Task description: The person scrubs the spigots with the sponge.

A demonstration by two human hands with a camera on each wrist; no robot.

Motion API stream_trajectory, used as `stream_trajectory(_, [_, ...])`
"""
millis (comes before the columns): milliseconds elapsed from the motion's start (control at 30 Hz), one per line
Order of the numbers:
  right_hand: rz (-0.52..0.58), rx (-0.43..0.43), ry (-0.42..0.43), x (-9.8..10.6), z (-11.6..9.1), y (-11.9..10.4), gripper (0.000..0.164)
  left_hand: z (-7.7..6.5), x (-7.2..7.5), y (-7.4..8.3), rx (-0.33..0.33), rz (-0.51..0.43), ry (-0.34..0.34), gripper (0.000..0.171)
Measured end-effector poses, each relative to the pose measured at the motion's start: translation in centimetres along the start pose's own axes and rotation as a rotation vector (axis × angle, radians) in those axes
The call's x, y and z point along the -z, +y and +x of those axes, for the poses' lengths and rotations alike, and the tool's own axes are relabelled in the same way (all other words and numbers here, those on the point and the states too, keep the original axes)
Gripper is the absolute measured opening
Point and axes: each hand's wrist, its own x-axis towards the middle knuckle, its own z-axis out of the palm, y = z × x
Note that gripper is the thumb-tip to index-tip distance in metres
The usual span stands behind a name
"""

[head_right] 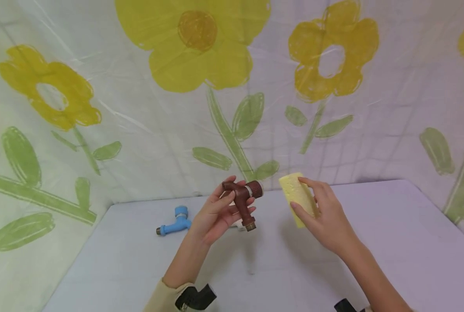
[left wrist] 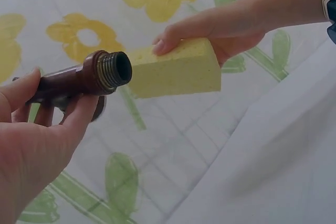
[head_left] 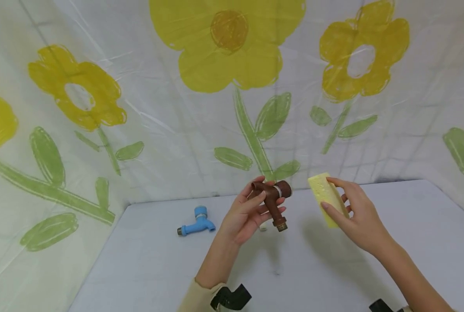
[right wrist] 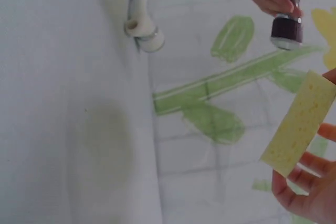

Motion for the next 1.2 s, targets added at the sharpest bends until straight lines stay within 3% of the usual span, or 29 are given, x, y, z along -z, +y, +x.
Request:
stream_trajectory(200, [-0.03, -0.033, -0.015, 0.3, 0.0, 0.5, 0.06, 0.9, 0.5, -0.7, -0.055, 0.165, -0.099, 0.046])
stream_trajectory(467, [-0.061, -0.049, -0.041, 0.4, 0.0, 1.0, 0.06, 2.0, 0.1, -2.3, 0.005, 0.452, -0.029, 0.045])
stream_trajectory(667, [-0.076, -0.092, -0.053, 1.0, -0.2, 1.7, 0.06, 2.8, 0.2, -3.7, -0.053, 0.687, -0.035, 0.041])
stream_trajectory(900, [-0.064, -0.12, -0.063, 1.2, -0.3, 2.3, 0.059, 3.8, 0.3, -5.3, -0.152, 0.981, -0.096, 0.036])
stream_trajectory(1033, [-0.069, -0.122, -0.064, 1.2, -0.2, 2.6, 0.059, 4.3, 0.2, -5.9, -0.209, 1.158, -0.176, 0.035])
stream_trajectory(1200, [-0.079, -0.136, -0.077, 1.2, -0.2, 2.9, 0.06, 5.2, 0.3, -6.5, -0.211, 1.344, -0.251, 0.036])
